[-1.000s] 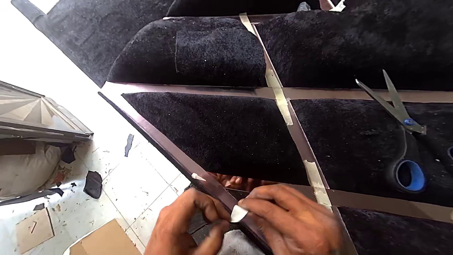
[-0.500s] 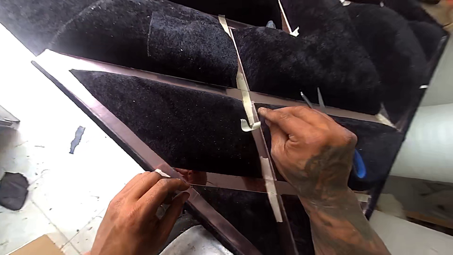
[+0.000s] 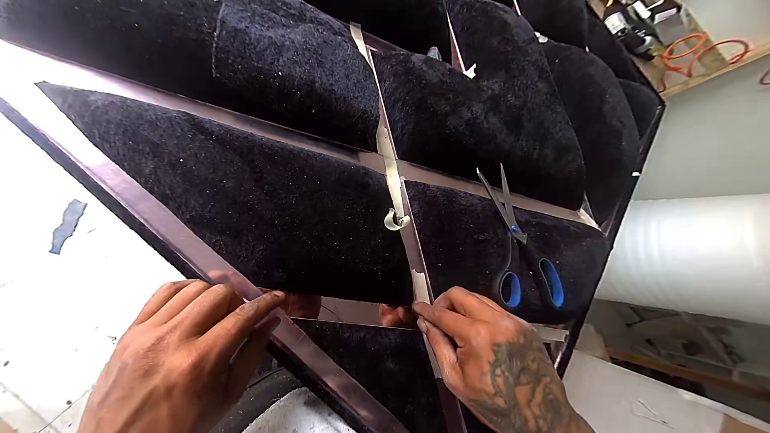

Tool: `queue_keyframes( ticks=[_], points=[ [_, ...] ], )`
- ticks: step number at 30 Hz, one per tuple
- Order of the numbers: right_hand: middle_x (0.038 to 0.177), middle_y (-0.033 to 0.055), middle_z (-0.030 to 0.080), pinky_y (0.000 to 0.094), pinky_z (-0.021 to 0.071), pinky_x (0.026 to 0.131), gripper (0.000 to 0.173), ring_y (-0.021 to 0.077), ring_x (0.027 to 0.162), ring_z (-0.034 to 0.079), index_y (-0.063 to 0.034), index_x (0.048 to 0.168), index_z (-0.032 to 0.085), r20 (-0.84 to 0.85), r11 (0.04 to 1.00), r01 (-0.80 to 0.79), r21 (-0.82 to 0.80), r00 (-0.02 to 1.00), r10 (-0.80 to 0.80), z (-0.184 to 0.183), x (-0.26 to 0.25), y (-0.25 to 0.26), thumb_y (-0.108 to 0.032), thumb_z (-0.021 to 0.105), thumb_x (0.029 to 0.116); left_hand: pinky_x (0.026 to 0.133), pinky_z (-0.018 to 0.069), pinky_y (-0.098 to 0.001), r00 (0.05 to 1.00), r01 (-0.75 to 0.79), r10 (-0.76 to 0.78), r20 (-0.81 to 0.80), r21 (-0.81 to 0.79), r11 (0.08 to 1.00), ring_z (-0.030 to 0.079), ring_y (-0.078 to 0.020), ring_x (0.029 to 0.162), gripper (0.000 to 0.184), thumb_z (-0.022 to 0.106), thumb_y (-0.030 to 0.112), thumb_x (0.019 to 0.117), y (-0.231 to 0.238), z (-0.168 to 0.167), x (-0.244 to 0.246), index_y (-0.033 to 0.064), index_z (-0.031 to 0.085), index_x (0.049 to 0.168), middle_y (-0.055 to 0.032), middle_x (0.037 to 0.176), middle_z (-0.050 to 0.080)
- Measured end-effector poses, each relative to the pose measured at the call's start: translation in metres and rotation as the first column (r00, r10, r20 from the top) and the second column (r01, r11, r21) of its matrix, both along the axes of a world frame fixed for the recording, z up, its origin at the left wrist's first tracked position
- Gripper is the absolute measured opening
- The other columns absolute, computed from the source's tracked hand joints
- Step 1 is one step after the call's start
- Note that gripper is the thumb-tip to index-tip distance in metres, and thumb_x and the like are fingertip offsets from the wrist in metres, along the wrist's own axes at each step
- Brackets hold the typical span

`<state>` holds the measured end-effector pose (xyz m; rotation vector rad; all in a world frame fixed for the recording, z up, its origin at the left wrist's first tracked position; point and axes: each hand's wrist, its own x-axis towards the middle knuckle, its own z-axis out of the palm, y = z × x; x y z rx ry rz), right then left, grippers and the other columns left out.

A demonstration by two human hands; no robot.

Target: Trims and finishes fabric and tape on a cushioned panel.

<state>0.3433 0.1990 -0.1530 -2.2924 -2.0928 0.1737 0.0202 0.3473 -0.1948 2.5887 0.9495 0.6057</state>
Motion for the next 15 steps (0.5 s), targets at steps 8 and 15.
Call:
queue_keyframes(
  ticks=[8,15],
  points=[
    [0.090,0.0050,0.067,0.0374,0.0501,0.056,0.033,0.0234,0.079,0.065,-0.0144,0.103,0.078,0.083,0.996,-0.081,0.026,0.993,0.078,-0.003,-0.014,-0.001,-0.032,0.051,0.0981,0.084,0.0440,-0.0489,0.972,-0.099,0.125,-0.200,0.136,0.986,0.059,-0.0255,0.083,0.029,0.056,0.037,0.0993,0.008,0.017,0.005,0.0213,0.080,0.099,-0.0028,0.080,0.062],
    [0.093,0.0086,0.065,0.0419,0.0501,0.057,0.039,0.0295,0.084,0.065,-0.0123,0.099,0.073,0.046,0.993,-0.108,-0.041,0.993,0.110,-0.005,-0.006,0.006,-0.045,0.050,0.0987,0.090,0.0448,-0.0492,0.934,-0.150,0.197,-0.297,0.173,0.973,0.060,-0.0243,0.086,0.031,0.056,0.039,0.0998,-0.006,0.018,0.007,0.0240,0.079,0.113,-0.0023,0.086,0.065]
  ],
)
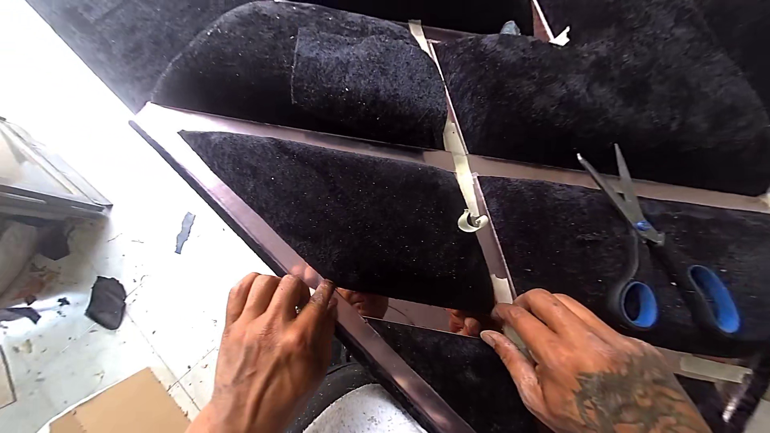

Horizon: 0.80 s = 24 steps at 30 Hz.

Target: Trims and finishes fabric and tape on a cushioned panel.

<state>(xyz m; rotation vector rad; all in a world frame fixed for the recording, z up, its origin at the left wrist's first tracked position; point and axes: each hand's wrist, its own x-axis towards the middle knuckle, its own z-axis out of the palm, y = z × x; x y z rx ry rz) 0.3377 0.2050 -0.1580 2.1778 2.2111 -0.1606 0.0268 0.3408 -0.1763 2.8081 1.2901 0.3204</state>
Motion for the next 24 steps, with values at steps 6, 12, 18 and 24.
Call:
queue_keyframes(
  ticks=[6,12,18,24],
  points=[
    [0.096,0.0102,0.066,0.0444,0.0507,0.059,0.041,0.0312,0.085,0.066,-0.0120,0.101,0.073,-0.025,1.000,0.017,-0.016,1.000,-0.018,0.000,0.002,-0.002,-0.045,0.049,0.1002,0.090,0.0469,-0.0443,0.997,0.074,-0.073,0.013,-0.080,0.994,0.062,-0.0222,0.092,0.032,0.055,0.037,0.0989,0.007,0.002,0.002,0.0163,0.077,0.108,-0.0011,0.093,0.067],
    [0.094,0.0094,0.067,0.0448,0.0519,0.058,0.040,0.0287,0.079,0.066,-0.0117,0.097,0.073,-0.085,0.996,0.088,0.031,0.993,-0.086,-0.003,0.003,-0.001,-0.044,0.049,0.0987,0.080,0.0458,-0.0394,0.988,0.157,-0.153,0.037,-0.176,0.972,0.059,-0.0174,0.086,0.024,0.057,0.037,0.0951,0.025,0.006,0.001,0.0202,0.074,0.096,0.0038,0.088,0.064],
    [0.093,0.0112,0.067,0.0467,0.0522,0.063,0.038,0.0309,0.083,0.067,-0.0111,0.097,0.074,-0.066,0.985,0.170,0.017,0.984,-0.168,0.002,-0.008,-0.001,-0.042,0.051,0.0992,0.075,0.0438,-0.0379,0.986,0.164,-0.157,0.050,-0.193,0.967,0.056,-0.0161,0.082,0.021,0.058,0.036,0.0935,0.031,0.002,0.002,0.0206,0.071,0.091,0.0052,0.082,0.060],
    [0.092,0.0055,0.070,0.0410,0.0551,0.064,0.028,0.0239,0.084,0.068,-0.0205,0.106,0.080,-0.240,0.994,0.097,0.059,0.968,-0.080,0.010,-0.057,0.014,-0.042,0.063,0.0984,0.075,0.0442,-0.0364,0.987,0.155,-0.143,0.073,-0.209,0.966,0.056,-0.0156,0.084,0.018,0.059,0.036,0.0929,0.032,-0.004,0.003,0.0214,0.070,0.089,0.0058,0.083,0.058]
  ],
)
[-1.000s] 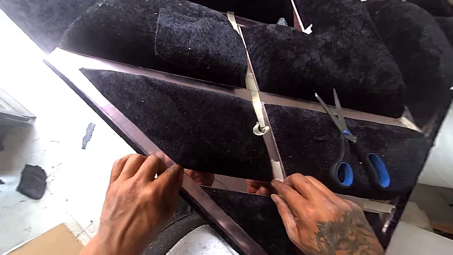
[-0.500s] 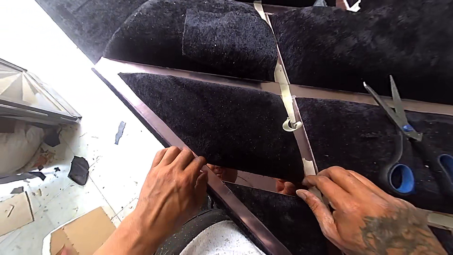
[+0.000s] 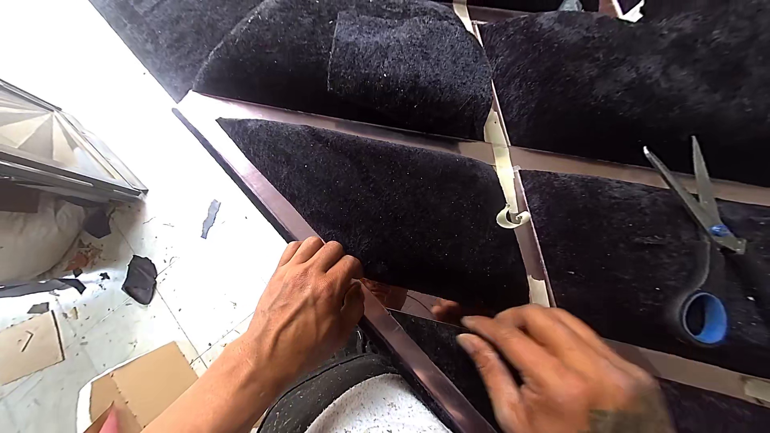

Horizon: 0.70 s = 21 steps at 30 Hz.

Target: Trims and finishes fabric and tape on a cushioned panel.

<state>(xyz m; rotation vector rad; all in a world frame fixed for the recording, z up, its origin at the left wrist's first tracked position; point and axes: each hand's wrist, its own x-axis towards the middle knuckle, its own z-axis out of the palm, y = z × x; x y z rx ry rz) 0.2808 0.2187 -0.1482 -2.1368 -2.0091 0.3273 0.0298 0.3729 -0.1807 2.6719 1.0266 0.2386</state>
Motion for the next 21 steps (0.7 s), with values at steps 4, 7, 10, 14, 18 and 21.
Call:
queue_keyframes(
  ticks=[4,7,10,14,18,21],
  points=[
    [0.087,0.0009,0.066,0.0345,0.0488,0.056,0.036,0.0204,0.078,0.063,-0.0233,0.119,0.078,0.066,0.999,-0.035,0.015,0.997,0.034,-0.017,-0.035,0.013,-0.043,0.054,0.0999,0.085,0.0505,-0.0411,0.996,-0.088,0.087,0.012,0.122,0.989,0.062,-0.0212,0.097,0.024,0.060,0.037,0.0988,-0.017,0.005,-0.004,0.0206,0.078,0.104,-0.0012,0.102,0.067],
    [0.094,0.0037,0.067,0.0368,0.0501,0.060,0.040,0.0239,0.084,0.064,-0.0200,0.117,0.078,0.126,1.000,-0.018,0.006,0.992,0.017,-0.017,-0.043,0.018,-0.041,0.049,0.1006,0.101,0.0454,-0.0485,0.992,-0.086,0.101,-0.077,0.176,0.981,0.061,-0.0263,0.111,0.036,0.052,0.042,0.1035,-0.027,0.005,-0.012,0.0235,0.074,0.125,-0.0062,0.116,0.066],
    [0.106,0.0065,0.069,0.0401,0.0523,0.068,0.042,0.0277,0.095,0.064,-0.0183,0.122,0.077,0.157,1.000,-0.019,0.013,0.987,0.017,-0.019,-0.046,0.015,-0.040,0.048,0.1007,0.115,0.0363,-0.0577,0.991,0.005,0.017,-0.134,0.158,0.988,0.061,-0.0306,0.114,0.042,0.047,0.043,0.1056,-0.025,0.005,-0.018,0.0212,0.069,0.134,-0.0102,0.116,0.066],
    [0.112,0.0096,0.069,0.0441,0.0532,0.076,0.042,0.0316,0.103,0.063,-0.0158,0.122,0.076,0.156,0.999,-0.045,0.009,0.987,0.043,-0.021,-0.046,0.015,-0.038,0.048,0.0997,0.116,0.0367,-0.0550,0.976,0.182,-0.167,-0.138,0.108,0.977,0.063,-0.0278,0.105,0.041,0.045,0.041,0.1065,-0.006,0.009,-0.021,0.0144,0.070,0.126,-0.0067,0.104,0.066],
    [0.114,0.0103,0.068,0.0457,0.0525,0.080,0.041,0.0321,0.105,0.062,-0.0150,0.122,0.075,0.162,0.999,-0.033,0.023,0.986,0.029,-0.022,-0.048,0.017,-0.037,0.050,0.0975,0.111,0.0415,-0.0489,0.950,0.303,-0.290,-0.117,0.111,0.947,0.063,-0.0268,0.105,0.041,0.045,0.038,0.1065,0.007,0.007,-0.018,0.0102,0.072,0.118,-0.0061,0.104,0.067],
    [0.115,0.0107,0.068,0.0481,0.0510,0.084,0.043,0.0331,0.107,0.061,-0.0152,0.122,0.075,0.160,1.000,-0.015,0.005,0.987,0.014,-0.021,-0.051,0.017,-0.038,0.048,0.0977,0.105,0.0443,-0.0462,0.929,0.365,-0.353,-0.113,0.109,0.925,0.062,-0.0264,0.103,0.039,0.047,0.038,0.1055,0.016,0.008,-0.013,0.0102,0.074,0.109,-0.0056,0.102,0.067]
  ],
)
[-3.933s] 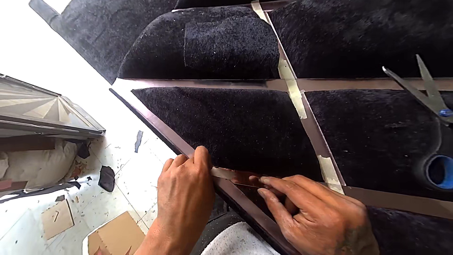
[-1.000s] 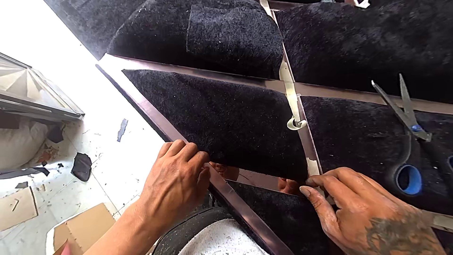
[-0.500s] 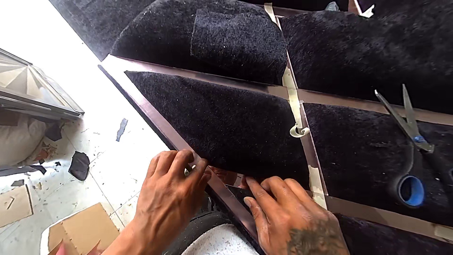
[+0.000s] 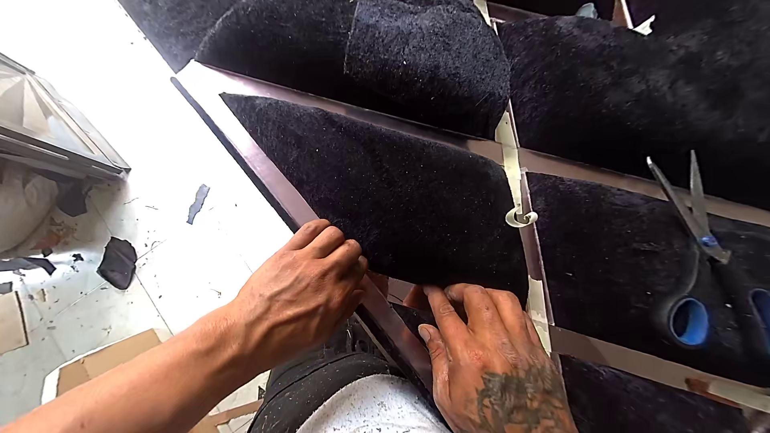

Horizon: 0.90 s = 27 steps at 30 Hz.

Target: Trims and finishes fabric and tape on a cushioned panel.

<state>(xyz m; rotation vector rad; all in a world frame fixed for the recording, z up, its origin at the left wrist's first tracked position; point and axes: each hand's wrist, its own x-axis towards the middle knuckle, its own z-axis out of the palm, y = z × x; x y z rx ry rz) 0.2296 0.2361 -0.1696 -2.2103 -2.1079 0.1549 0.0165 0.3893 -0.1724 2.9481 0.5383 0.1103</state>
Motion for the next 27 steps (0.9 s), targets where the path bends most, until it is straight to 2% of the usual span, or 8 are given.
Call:
queue_keyframes(
  ticks=[2,4,10,14,27],
  points=[
    [0.113,0.0098,0.067,0.0483,0.0500,0.086,0.044,0.0322,0.107,0.061,-0.0160,0.121,0.075,0.002,1.000,0.013,-0.005,1.000,-0.013,0.000,0.000,0.002,-0.039,0.048,0.0961,0.100,0.0456,-0.0441,1.000,0.028,-0.028,0.007,-0.012,1.000,0.061,-0.0252,0.100,0.036,0.049,0.036,0.1041,0.007,0.000,0.003,0.0118,0.075,0.101,-0.0043,0.099,0.065],
    [0.108,0.0091,0.066,0.0476,0.0495,0.082,0.044,0.0312,0.102,0.061,-0.0154,0.117,0.077,-0.003,1.000,0.027,0.000,1.000,-0.027,-0.001,0.000,0.006,-0.042,0.049,0.0950,0.096,0.0469,-0.0429,0.999,0.040,-0.039,0.029,-0.036,0.999,0.060,-0.0240,0.099,0.032,0.051,0.034,0.1032,0.013,-0.002,0.004,0.0132,0.075,0.097,-0.0030,0.097,0.065],
    [0.096,0.0055,0.062,0.0461,0.0466,0.074,0.040,0.0287,0.092,0.059,-0.0160,0.103,0.075,0.006,0.997,0.081,0.014,0.997,-0.081,-0.003,-0.003,0.016,-0.048,0.054,0.0938,0.094,0.0473,-0.0434,0.998,0.033,-0.029,0.055,-0.061,0.998,0.060,-0.0239,0.099,0.026,0.051,0.024,0.1025,0.017,-0.005,0.005,0.0136,0.074,0.096,-0.0025,0.096,0.064],
    [0.095,0.0068,0.062,0.0470,0.0460,0.073,0.038,0.0301,0.091,0.059,-0.0142,0.099,0.072,0.008,0.995,0.091,0.030,0.996,-0.091,-0.005,-0.004,0.020,-0.047,0.054,0.0945,0.094,0.0468,-0.0432,0.998,0.003,0.001,0.069,-0.067,0.998,0.060,-0.0239,0.099,0.025,0.051,0.023,0.1026,0.014,-0.005,0.005,0.0133,0.074,0.096,-0.0026,0.096,0.064],
    [0.093,0.0058,0.060,0.0473,0.0456,0.074,0.034,0.0297,0.090,0.058,-0.0144,0.099,0.071,-0.053,0.994,0.104,0.036,0.993,-0.102,-0.006,-0.002,0.020,-0.044,0.056,0.0948,0.094,0.0456,-0.0441,0.995,-0.012,0.023,0.099,-0.105,0.994,0.060,-0.0246,0.098,0.025,0.051,0.022,0.1015,0.015,-0.009,0.006,0.0133,0.072,0.092,-0.0030,0.094,0.063]
  ],
)
